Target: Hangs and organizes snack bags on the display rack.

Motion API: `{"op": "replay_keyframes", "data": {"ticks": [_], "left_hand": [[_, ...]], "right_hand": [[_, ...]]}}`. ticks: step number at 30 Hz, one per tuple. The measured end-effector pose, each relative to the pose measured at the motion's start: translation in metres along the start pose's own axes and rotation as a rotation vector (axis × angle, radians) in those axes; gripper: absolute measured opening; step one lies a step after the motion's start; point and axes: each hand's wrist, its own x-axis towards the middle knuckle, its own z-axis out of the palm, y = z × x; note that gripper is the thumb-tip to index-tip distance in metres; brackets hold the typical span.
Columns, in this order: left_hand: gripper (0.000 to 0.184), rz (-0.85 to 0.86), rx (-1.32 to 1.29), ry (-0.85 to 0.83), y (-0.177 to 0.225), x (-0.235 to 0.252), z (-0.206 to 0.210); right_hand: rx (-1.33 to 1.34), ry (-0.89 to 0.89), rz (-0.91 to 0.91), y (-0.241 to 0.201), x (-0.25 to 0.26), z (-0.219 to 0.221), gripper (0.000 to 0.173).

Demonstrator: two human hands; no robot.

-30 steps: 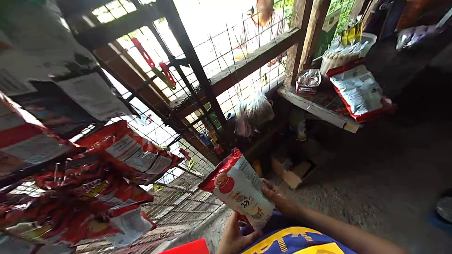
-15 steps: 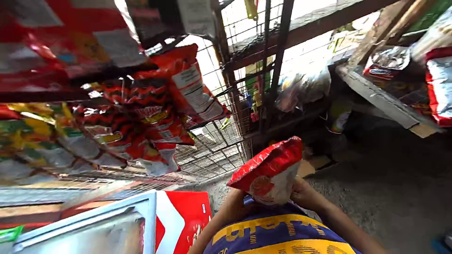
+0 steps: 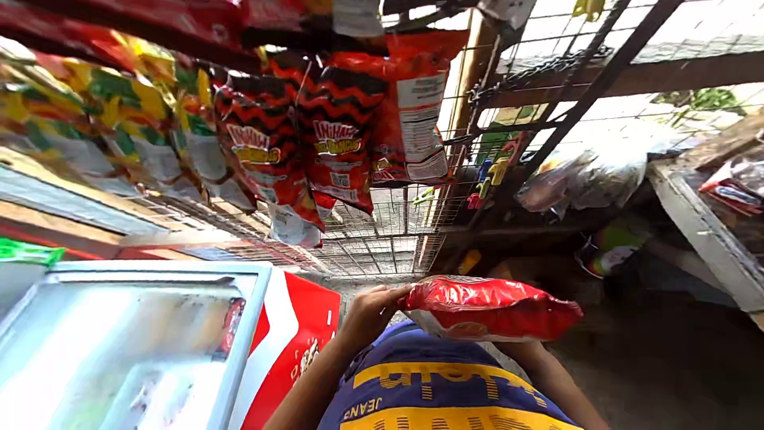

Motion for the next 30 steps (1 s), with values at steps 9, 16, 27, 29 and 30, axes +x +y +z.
{"op": "replay_keyframes", "data": {"ticks": [9, 16, 27, 29, 30], "left_hand": [[0.027, -0.031, 0.007, -0.12, -0.004, -0.018, -0.008], [0.058, -0.138, -0.327, -0.199, -0.009, -0.021, -0.014], [0.058, 0.062, -0.891, 0.072, 0.016, 0.012, -0.013], [0.058, 0.066, -0.922, 0.103, 0.024, 0.015, -0.011], [0.056, 0.065, -0.91, 0.109, 0.027, 0.017, -0.011]], "right_hand": [[-0.024, -0.093, -0.253, -0.019, 0.008, -0.001, 0.019], [0.034, -0.111, -0.318, -0.017, 0.01, 0.0, 0.015], [0.055, -0.111, -0.563, 0.017, 0.024, 0.021, 0.035], [0.064, -0.117, -0.561, 0.016, 0.023, 0.021, 0.035], [0.063, -0.113, -0.556, 0.016, 0.023, 0.02, 0.035]]}}
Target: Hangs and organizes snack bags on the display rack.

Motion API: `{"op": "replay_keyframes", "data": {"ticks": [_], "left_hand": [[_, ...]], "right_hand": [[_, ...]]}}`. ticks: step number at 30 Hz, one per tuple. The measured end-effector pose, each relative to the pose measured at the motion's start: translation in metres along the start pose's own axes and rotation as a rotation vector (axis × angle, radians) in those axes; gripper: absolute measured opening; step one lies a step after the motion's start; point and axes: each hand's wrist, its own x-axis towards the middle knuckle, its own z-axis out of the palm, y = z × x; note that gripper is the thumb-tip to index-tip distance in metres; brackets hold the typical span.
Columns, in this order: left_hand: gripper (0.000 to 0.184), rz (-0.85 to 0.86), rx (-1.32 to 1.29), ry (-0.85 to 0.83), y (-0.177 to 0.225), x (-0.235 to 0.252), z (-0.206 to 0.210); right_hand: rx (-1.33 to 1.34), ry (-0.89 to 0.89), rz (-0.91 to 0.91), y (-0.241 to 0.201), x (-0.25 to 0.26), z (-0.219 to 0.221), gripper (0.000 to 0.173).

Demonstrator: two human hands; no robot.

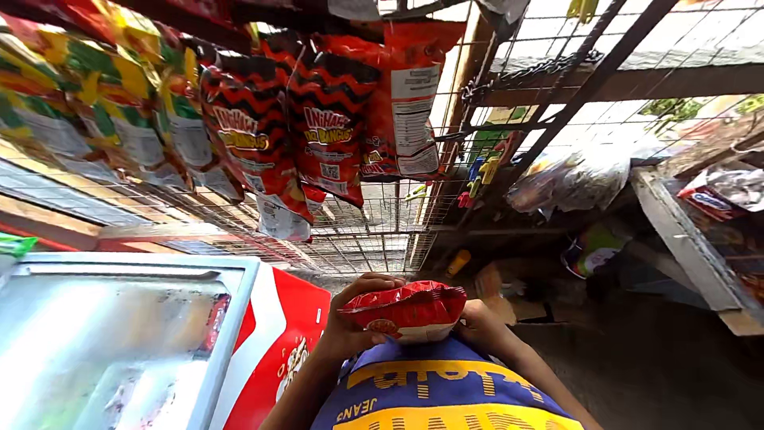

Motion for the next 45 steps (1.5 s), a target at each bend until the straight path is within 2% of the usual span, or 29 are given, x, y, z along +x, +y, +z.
{"op": "replay_keyframes", "data": {"ticks": [3, 7, 10, 13, 15, 17, 19, 21, 22, 24, 27, 32, 36, 39, 42, 43, 45], "left_hand": [[0.053, 0.008, 0.035, 0.011, 0.002, 0.005, 0.003], [0.025, -0.03, 0.068, 0.165, 0.001, 0.003, 0.017], [0.018, -0.008, 0.113, 0.157, 0.003, 0.014, 0.014], [0.017, 0.001, 0.09, 0.1, 0.007, 0.031, 0.021], [0.016, 0.059, 0.11, 0.057, 0.016, 0.039, 0.025], [0.017, 0.122, 0.093, 0.005, 0.021, 0.042, 0.029], [0.015, 0.127, 0.071, -0.036, 0.01, 0.045, 0.037], [0.014, 0.078, 0.085, -0.084, -0.009, 0.041, 0.048], [0.014, 0.042, 0.111, -0.1, -0.018, 0.039, 0.055], [0.013, -0.018, 0.204, -0.127, -0.031, 0.039, 0.071], [0.013, -0.069, 0.226, -0.184, -0.045, 0.045, 0.101], [0.011, -0.06, 0.169, -0.386, -0.046, 0.049, 0.119], [0.01, -0.097, 0.226, -0.381, -0.046, 0.04, 0.121], [0.006, -0.066, 0.263, -0.407, -0.036, 0.035, 0.126], [0.007, -0.009, 0.148, -0.503, -0.016, 0.034, 0.133], [0.007, 0.0, 0.108, -0.504, -0.012, 0.03, 0.133], [0.009, -0.015, 0.081, -0.469, 0.0, 0.02, 0.126]], "right_hand": [[-0.01, 0.007, 0.014, 0.002, -0.001, -0.002, 0.038], [-0.018, -0.031, 0.086, 0.007, -0.012, -0.006, 0.044], [-0.019, 0.002, 0.135, 0.014, -0.008, -0.005, 0.044], [-0.042, -0.017, 0.291, 0.006, -0.024, -0.051, 0.05], [-0.046, 0.09, 0.297, 0.0, -0.047, -0.087, 0.055], [0.193, 0.199, 0.273, 0.004, -0.071, -0.11, 0.065], [0.422, 0.358, 0.309, 0.013, -0.095, -0.122, 0.074], [0.399, 0.519, 0.351, 0.004, -0.105, -0.117, 0.066], [0.352, 0.536, 0.357, -0.002, -0.105, -0.11, 0.062], [0.318, 0.505, 0.306, -0.009, -0.099, -0.094, 0.059], [0.344, 0.398, 0.119, -0.017, -0.089, -0.076, 0.067], [0.375, 0.443, -0.067, -0.027, -0.07, -0.054, 0.023], [0.281, 0.465, -0.052, -0.026, -0.078, -0.058, 0.014], [0.284, 0.341, -0.095, -0.031, -0.084, -0.078, 0.018], [0.622, -0.016, -0.175, -0.022, -0.069, -0.111, 0.052], [0.69, -0.131, -0.166, -0.012, -0.058, -0.111, 0.059], [0.677, -0.358, -0.108, 0.009, -0.03, -0.091, 0.061]]}}
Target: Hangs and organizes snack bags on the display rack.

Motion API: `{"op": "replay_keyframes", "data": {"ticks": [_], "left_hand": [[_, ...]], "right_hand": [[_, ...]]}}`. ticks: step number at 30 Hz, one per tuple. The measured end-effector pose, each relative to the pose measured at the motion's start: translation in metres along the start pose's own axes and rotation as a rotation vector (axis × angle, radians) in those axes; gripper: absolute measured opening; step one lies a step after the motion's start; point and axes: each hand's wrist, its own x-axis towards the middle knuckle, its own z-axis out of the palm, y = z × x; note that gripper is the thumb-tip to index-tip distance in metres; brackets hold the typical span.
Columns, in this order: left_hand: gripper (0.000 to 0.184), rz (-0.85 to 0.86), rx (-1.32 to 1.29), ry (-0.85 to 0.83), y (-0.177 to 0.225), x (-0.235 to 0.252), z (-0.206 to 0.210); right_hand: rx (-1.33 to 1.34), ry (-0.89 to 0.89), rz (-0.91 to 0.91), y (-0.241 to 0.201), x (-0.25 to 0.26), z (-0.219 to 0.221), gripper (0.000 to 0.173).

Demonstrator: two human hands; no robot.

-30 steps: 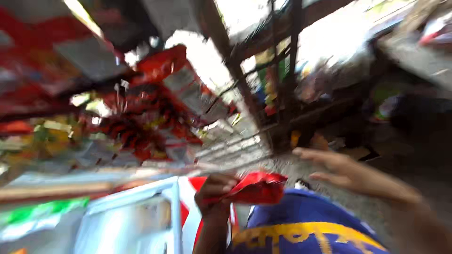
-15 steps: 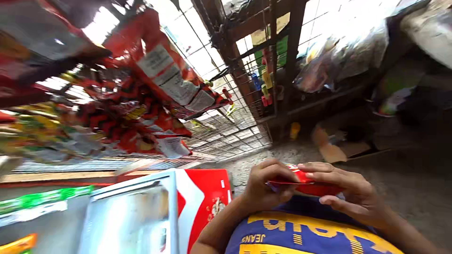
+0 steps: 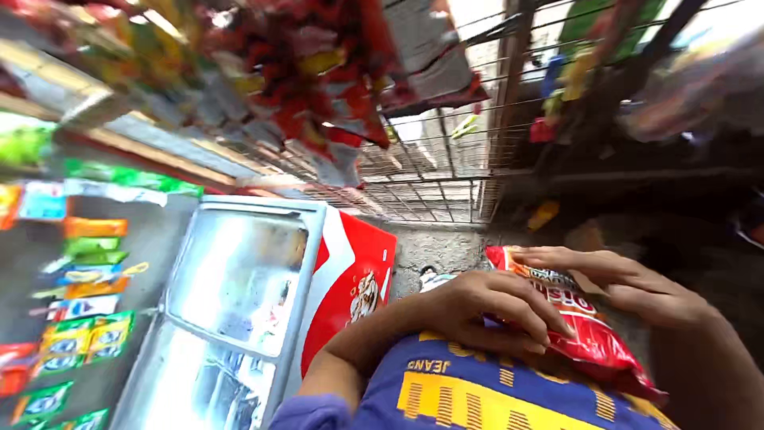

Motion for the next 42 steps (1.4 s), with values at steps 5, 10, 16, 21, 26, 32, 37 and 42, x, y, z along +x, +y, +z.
{"op": "replay_keyframes", "data": {"ticks": [5, 10, 16, 21, 26, 32, 37, 42], "left_hand": [[0.009, -0.063, 0.066, 0.141, 0.019, -0.035, -0.01], [0.006, -0.089, 0.196, 0.282, 0.043, -0.08, -0.047], [0.011, -0.139, 0.599, 0.4, 0.072, -0.136, -0.1], [0.013, -0.136, 0.622, 0.343, 0.084, -0.172, -0.142], [0.018, -0.26, 0.744, 0.219, 0.069, -0.176, -0.183], [0.018, -0.327, 0.734, 0.137, 0.027, -0.165, -0.202], [0.016, -0.238, 0.726, 0.173, -0.006, -0.116, -0.219], [0.011, -0.181, 1.011, 0.207, -0.011, -0.07, -0.227]], "right_hand": [[0.122, -0.19, 0.303, 0.049, 0.039, 0.015, 0.079], [0.341, -0.109, 0.518, 0.069, 0.081, 0.053, 0.09], [0.318, -0.124, 0.526, 0.087, 0.138, 0.084, 0.09], [0.096, 0.166, 0.487, 0.107, 0.186, 0.096, 0.082], [0.299, 0.854, 0.023, 0.095, 0.25, 0.058, 0.083], [0.581, 0.892, -0.071, 0.054, 0.282, 0.062, 0.064], [0.504, 0.71, -0.205, 0.038, 0.274, 0.069, 0.073], [-0.058, 0.704, -0.243, 0.028, 0.261, 0.079, 0.069]]}}
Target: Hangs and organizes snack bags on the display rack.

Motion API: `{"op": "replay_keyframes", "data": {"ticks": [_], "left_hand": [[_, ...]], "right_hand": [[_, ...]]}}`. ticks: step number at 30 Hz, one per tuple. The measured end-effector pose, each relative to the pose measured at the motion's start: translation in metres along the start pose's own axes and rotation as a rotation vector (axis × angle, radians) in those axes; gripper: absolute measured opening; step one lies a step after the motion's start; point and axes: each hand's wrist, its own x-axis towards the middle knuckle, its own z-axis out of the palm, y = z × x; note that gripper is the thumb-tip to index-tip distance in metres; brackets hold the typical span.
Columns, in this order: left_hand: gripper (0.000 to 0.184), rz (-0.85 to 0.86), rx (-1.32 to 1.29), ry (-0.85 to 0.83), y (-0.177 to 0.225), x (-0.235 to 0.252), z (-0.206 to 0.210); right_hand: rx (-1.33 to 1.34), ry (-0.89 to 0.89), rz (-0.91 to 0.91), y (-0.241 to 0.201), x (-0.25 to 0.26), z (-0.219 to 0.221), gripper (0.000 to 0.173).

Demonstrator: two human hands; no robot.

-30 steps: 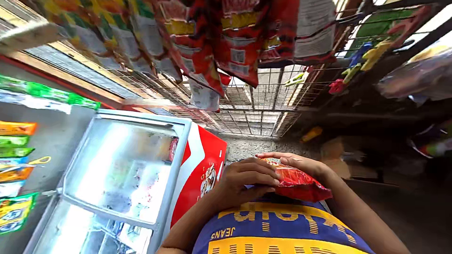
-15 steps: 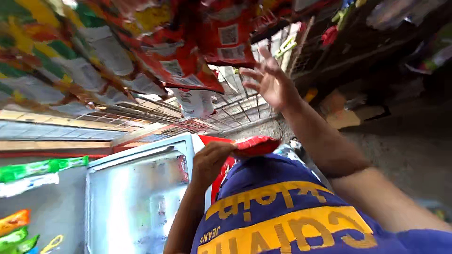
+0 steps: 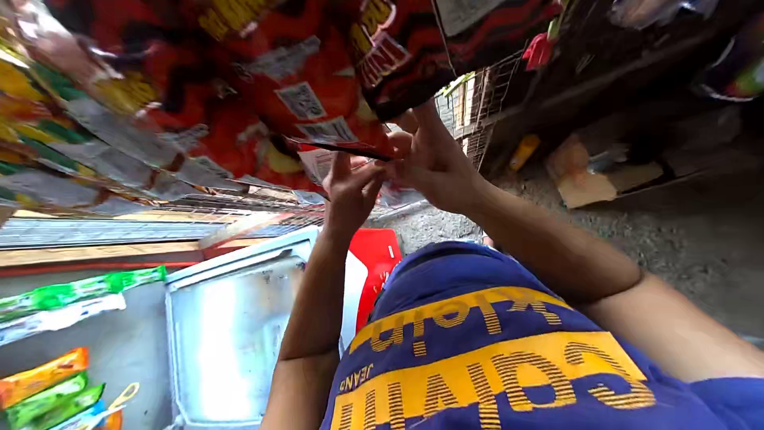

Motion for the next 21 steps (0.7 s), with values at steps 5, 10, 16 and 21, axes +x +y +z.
{"op": "replay_keyframes", "data": {"ticks": [5, 10, 16, 21], "left_hand": [[0.024, 0.042, 0.244, 0.029, 0.007, 0.012, -0.01], [0.026, 0.016, 0.32, -0.003, 0.024, 0.013, -0.029], [0.017, 0.114, 0.401, -0.012, 0.042, 0.02, -0.034], [0.017, 0.171, 0.413, 0.049, 0.032, 0.016, -0.028]], "right_hand": [[-0.683, -0.097, -0.257, -0.012, 0.014, -0.042, 0.049], [-0.881, -0.3, -0.327, -0.021, 0.058, -0.082, 0.026], [-0.646, -0.322, -0.137, -0.031, 0.085, -0.069, 0.025], [-0.778, -0.305, -0.235, -0.014, 0.088, -0.07, 0.027]]}}
